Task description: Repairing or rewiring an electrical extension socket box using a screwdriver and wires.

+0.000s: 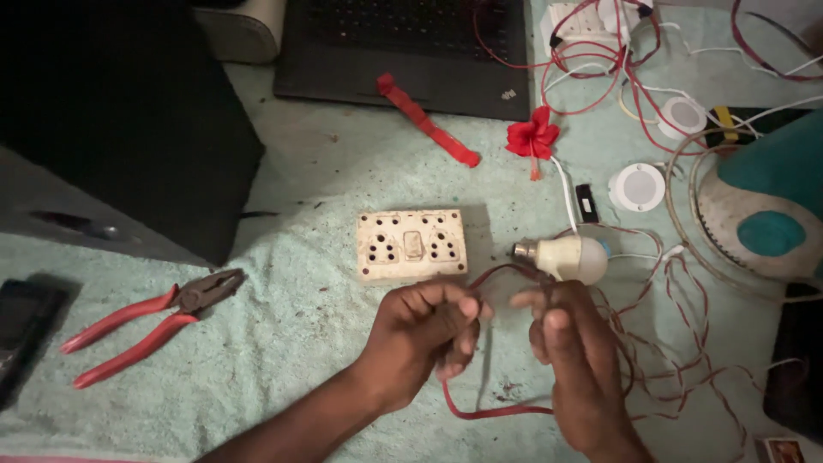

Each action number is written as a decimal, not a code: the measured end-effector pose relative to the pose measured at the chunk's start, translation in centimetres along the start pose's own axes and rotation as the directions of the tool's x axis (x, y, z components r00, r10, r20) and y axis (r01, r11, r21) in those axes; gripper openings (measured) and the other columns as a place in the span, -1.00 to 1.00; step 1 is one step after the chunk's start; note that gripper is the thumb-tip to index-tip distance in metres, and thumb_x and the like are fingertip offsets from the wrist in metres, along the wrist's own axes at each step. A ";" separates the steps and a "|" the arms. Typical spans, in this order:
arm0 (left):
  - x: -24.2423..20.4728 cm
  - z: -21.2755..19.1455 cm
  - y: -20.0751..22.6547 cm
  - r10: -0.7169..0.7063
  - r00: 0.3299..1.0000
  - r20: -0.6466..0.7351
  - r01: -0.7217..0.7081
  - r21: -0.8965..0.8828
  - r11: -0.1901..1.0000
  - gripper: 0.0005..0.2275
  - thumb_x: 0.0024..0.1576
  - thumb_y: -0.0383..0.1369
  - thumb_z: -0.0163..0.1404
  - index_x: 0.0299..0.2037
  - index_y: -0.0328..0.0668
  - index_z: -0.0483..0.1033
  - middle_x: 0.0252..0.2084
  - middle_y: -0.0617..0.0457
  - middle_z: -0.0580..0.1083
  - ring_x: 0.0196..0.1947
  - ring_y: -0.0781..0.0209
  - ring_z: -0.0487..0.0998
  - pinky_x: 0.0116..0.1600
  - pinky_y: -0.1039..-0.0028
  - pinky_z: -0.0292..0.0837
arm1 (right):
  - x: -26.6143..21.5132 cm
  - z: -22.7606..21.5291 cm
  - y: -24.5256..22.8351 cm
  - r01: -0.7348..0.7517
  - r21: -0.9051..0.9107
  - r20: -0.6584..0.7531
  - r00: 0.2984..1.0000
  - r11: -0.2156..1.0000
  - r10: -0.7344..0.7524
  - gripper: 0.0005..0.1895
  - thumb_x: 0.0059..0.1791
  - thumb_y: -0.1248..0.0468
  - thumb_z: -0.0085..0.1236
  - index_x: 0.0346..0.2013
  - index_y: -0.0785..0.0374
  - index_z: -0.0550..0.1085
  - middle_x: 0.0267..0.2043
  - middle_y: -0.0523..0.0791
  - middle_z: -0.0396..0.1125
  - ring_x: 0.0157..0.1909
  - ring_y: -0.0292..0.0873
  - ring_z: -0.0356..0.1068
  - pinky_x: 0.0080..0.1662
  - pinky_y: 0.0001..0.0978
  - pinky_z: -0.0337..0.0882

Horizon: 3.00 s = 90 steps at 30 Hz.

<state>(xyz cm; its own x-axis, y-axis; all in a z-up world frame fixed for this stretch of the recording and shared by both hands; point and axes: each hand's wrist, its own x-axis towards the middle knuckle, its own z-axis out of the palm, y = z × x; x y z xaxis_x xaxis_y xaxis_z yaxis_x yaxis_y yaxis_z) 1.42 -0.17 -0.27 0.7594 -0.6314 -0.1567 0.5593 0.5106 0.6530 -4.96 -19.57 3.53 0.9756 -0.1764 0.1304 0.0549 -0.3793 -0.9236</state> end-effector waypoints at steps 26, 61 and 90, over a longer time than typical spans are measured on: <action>-0.9 0.7 -1.1 0.529 0.848 -0.030 -0.433 0.537 0.724 -0.95 0.22 -0.54 0.15 -0.17 -0.36 0.64 -0.46 0.11 0.52 -0.49 0.54 0.41 -0.42 0.65 0.31 | 0.6 0.9 -3.2 0.210 -0.476 0.038 0.975 0.854 -0.219 -0.85 0.03 0.32 0.07 -0.20 0.32 0.55 -0.48 -0.04 0.35 -0.55 -0.10 0.36 -0.47 -0.25 0.28; -0.1 1.2 -1.9 0.468 0.878 -0.097 -0.052 0.954 0.296 -0.92 0.13 -0.46 0.11 -0.23 -0.21 0.64 -0.48 -0.13 0.57 -0.57 0.07 0.61 -0.44 0.34 0.48 | 1.4 -0.2 -1.8 0.179 -0.714 0.178 0.981 0.677 -0.072 -0.83 -0.06 0.30 0.16 -0.18 0.21 0.53 -0.34 0.02 0.43 -0.41 0.14 0.46 -0.39 -0.03 0.42; -1.3 0.8 -3.0 0.408 0.821 0.400 -0.300 0.910 -0.287 -0.71 -0.04 -0.47 0.04 -0.12 -0.48 0.55 -0.20 -0.16 0.43 -0.18 -0.09 0.43 -0.12 0.18 0.39 | 2.8 -3.8 -2.6 -0.156 0.259 0.094 0.986 0.953 0.136 -0.45 0.15 0.21 -0.05 0.27 0.64 0.19 0.30 0.28 0.26 0.37 0.18 0.27 0.28 -0.18 0.30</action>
<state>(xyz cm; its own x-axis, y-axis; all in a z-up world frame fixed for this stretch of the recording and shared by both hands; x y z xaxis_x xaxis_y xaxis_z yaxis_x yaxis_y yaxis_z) -1.53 -1.33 -1.38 0.7187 -0.5434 0.4338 -0.6909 -0.4879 0.5334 -3.20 -22.48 7.63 0.9896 -0.1406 -0.0310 -0.0452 -0.0984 -0.9941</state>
